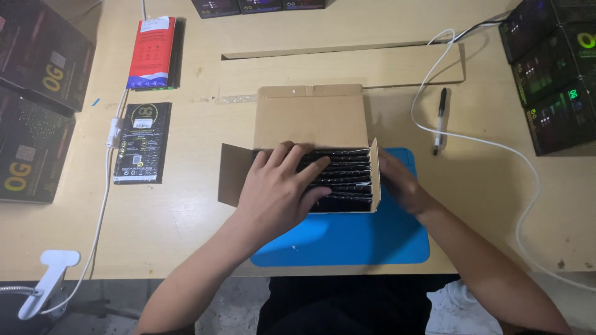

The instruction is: Inspecting and packaging smartphone replacement screens into individual boxes and then into a larger shipping container.

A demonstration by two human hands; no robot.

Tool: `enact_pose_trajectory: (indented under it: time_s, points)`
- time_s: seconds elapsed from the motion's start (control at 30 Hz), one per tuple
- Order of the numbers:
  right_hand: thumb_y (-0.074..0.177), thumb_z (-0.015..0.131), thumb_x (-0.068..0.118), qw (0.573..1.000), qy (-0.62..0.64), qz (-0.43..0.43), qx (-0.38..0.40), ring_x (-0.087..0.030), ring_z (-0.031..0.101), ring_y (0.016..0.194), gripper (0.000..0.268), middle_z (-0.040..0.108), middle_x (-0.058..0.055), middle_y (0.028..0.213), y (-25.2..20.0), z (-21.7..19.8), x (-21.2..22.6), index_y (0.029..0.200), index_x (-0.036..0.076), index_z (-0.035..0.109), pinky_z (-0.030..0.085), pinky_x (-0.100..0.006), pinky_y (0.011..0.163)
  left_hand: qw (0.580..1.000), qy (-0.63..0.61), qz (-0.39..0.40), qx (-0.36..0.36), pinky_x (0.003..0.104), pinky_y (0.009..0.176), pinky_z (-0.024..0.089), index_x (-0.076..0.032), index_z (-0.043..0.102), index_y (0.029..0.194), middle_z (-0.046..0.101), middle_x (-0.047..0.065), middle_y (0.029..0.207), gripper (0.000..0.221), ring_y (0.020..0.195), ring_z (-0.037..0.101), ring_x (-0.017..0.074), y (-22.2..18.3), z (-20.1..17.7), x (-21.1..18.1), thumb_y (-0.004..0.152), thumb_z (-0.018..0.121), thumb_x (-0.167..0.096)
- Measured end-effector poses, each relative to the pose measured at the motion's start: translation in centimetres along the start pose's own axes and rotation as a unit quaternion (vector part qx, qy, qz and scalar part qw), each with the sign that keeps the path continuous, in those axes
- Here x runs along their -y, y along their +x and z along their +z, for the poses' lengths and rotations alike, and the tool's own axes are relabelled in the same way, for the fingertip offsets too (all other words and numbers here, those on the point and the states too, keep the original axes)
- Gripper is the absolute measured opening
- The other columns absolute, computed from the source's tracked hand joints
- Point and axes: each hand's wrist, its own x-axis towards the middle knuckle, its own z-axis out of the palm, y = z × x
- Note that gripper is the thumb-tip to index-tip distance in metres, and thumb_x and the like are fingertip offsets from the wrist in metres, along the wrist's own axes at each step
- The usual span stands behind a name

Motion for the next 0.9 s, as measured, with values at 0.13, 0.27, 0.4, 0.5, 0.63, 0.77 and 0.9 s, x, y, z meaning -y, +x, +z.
enact_pose_trajectory:
  time_s: [0.13, 0.27, 0.4, 0.5, 0.63, 0.77, 0.9]
  points:
    - [0.102, 0.035, 0.026, 0.999, -0.046, -0.003, 0.019, -0.051, 0.047, 0.138, 0.059, 0.049, -0.031, 0.149, 0.3, 0.5, 1.7, 0.153, -0.003, 0.042, 0.038, -0.064, 0.111, 0.999, -0.017, -0.018, 0.030, 0.042, 0.083, 0.047, -0.017, 0.072, 0.121, 0.062, 0.009, 0.111, 0.044, 0.115, 0.057, 0.0312, 0.3, -0.6, -0.1, 0.093, 0.066, -0.050]
    - [0.102, 0.043, 0.035, 0.995, -0.094, 0.004, 0.040, -0.035, 0.062, 0.112, 0.055, 0.063, -0.019, 0.117, 0.4, 1.4, 3.6, 0.145, 0.002, 0.052, 0.048, -0.055, 0.098, 0.998, -0.052, -0.016, 0.023, 0.044, 0.088, 0.048, -0.013, 0.073, 0.120, 0.065, 0.012, 0.112, 0.043, 0.120, 0.058, 0.0341, 0.3, -1.0, -0.1, 0.090, 0.072, -0.045]
    - [0.089, 0.069, 0.026, 0.988, -0.151, 0.043, 0.004, -0.024, 0.060, 0.086, 0.048, 0.059, -0.011, 0.089, 1.0, 3.6, 5.3, 0.131, 0.004, 0.060, 0.052, -0.041, 0.078, 0.998, -0.052, -0.032, 0.016, 0.045, 0.091, 0.049, -0.012, 0.069, 0.126, 0.067, 0.011, 0.110, 0.048, 0.120, 0.060, 0.0323, 0.3, -0.9, -0.3, 0.090, 0.074, -0.044]
    - [0.090, 0.072, 0.018, 0.987, -0.160, 0.024, -0.020, -0.019, 0.056, 0.087, 0.046, 0.057, -0.007, 0.090, 1.5, 3.2, 5.4, 0.131, 0.002, 0.059, 0.050, -0.036, 0.074, 0.996, -0.075, -0.044, 0.011, 0.045, 0.096, 0.049, -0.009, 0.063, 0.134, 0.065, 0.013, 0.118, 0.057, 0.125, 0.059, 0.0321, -0.2, -1.1, -0.3, 0.090, 0.073, -0.045]
    - [0.089, 0.073, 0.019, 0.988, -0.151, 0.015, -0.021, -0.019, 0.056, 0.089, 0.046, 0.057, -0.008, 0.094, 1.5, 2.5, 5.0, 0.130, 0.003, 0.059, 0.051, -0.036, 0.076, 0.989, -0.044, -0.077, -0.120, 0.047, 0.105, 0.041, -0.011, 0.066, 0.133, 0.066, 0.010, 0.118, 0.038, 0.122, 0.062, 0.0308, -2.8, -3.0, 1.1, 0.100, 0.063, -0.030]
    - [0.088, 0.075, 0.021, 0.992, -0.128, 0.001, -0.021, -0.020, 0.056, 0.095, 0.046, 0.056, -0.009, 0.102, 0.7, 1.9, 3.9, 0.127, 0.005, 0.058, 0.051, -0.036, 0.079, 0.872, -0.337, -0.240, -0.262, 0.054, 0.118, 0.037, -0.002, 0.051, 0.138, 0.057, 0.017, 0.130, 0.041, 0.138, 0.050, 0.0380, -6.3, -3.3, 4.6, 0.098, 0.049, 0.005]
    - [0.086, 0.078, 0.023, 0.994, -0.107, -0.020, -0.010, -0.021, 0.056, 0.101, 0.046, 0.055, -0.011, 0.111, 0.5, 1.9, 3.0, 0.124, 0.006, 0.057, 0.052, -0.036, 0.083, 0.748, -0.532, -0.357, -0.174, 0.061, 0.119, 0.028, 0.000, 0.041, 0.146, 0.049, 0.024, 0.143, 0.050, 0.145, 0.038, 0.0408, -6.5, -0.4, 6.7, 0.099, 0.050, -0.009]
